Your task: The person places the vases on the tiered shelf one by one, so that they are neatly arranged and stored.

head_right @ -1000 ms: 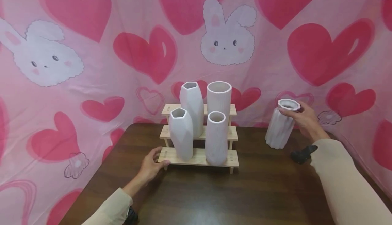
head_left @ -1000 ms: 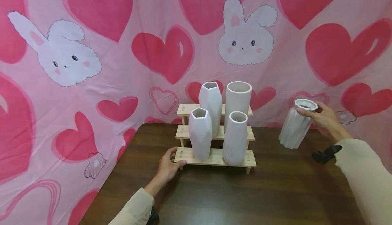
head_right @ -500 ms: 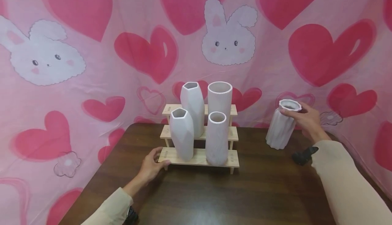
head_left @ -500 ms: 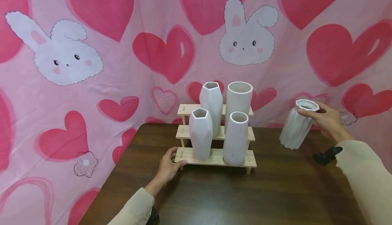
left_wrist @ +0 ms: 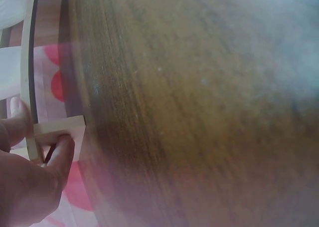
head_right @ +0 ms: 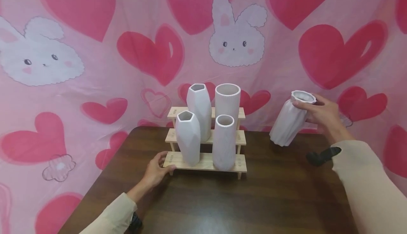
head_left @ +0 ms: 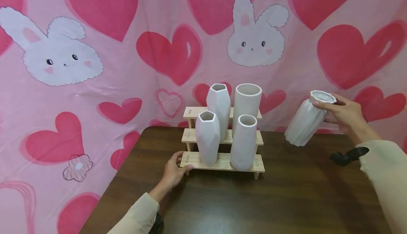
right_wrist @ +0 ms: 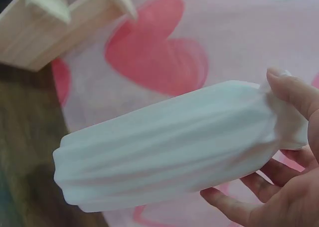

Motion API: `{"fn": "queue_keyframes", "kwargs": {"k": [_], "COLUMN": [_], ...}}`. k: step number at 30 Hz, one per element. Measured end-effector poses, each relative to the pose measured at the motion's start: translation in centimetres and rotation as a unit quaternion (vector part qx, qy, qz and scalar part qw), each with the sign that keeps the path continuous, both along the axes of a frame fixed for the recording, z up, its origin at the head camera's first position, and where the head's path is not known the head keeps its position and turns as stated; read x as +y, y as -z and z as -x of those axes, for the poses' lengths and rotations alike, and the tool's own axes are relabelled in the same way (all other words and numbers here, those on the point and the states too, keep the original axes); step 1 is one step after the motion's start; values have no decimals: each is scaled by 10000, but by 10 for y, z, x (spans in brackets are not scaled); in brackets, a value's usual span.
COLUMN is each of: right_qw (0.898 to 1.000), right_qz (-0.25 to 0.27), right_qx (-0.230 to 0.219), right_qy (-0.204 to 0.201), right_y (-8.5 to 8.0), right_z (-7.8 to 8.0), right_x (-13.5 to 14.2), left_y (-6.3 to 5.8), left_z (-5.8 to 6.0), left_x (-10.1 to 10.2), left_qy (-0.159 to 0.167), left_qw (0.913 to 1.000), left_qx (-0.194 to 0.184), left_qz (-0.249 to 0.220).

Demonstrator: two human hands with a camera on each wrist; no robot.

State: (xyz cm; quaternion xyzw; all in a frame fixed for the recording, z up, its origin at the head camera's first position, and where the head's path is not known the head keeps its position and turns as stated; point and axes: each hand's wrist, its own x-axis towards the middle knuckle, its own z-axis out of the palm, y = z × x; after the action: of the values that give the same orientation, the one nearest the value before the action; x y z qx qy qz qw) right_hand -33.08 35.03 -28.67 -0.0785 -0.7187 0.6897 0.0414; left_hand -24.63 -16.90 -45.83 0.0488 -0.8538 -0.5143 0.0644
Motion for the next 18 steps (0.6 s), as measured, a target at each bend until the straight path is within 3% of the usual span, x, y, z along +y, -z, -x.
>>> {"fn": "queue_keyframes", "kwargs": {"k": [9, 18], "right_qw": [9945, 9950], "right_qz": [-1011, -773], "right_qx": [-154, 22], "right_qy": [-223, -638], "right_y": [-38, -79], "right_z": [-4, -5], "right_x": [-20, -46], "left_y": [0, -1], "left_z": [0, -2], "left_x": [-1, 0], "left_qy": [60, 62], "left_qw": [10000, 9999], "left_qx": [58, 52], "left_qz": [-1, -59]}}
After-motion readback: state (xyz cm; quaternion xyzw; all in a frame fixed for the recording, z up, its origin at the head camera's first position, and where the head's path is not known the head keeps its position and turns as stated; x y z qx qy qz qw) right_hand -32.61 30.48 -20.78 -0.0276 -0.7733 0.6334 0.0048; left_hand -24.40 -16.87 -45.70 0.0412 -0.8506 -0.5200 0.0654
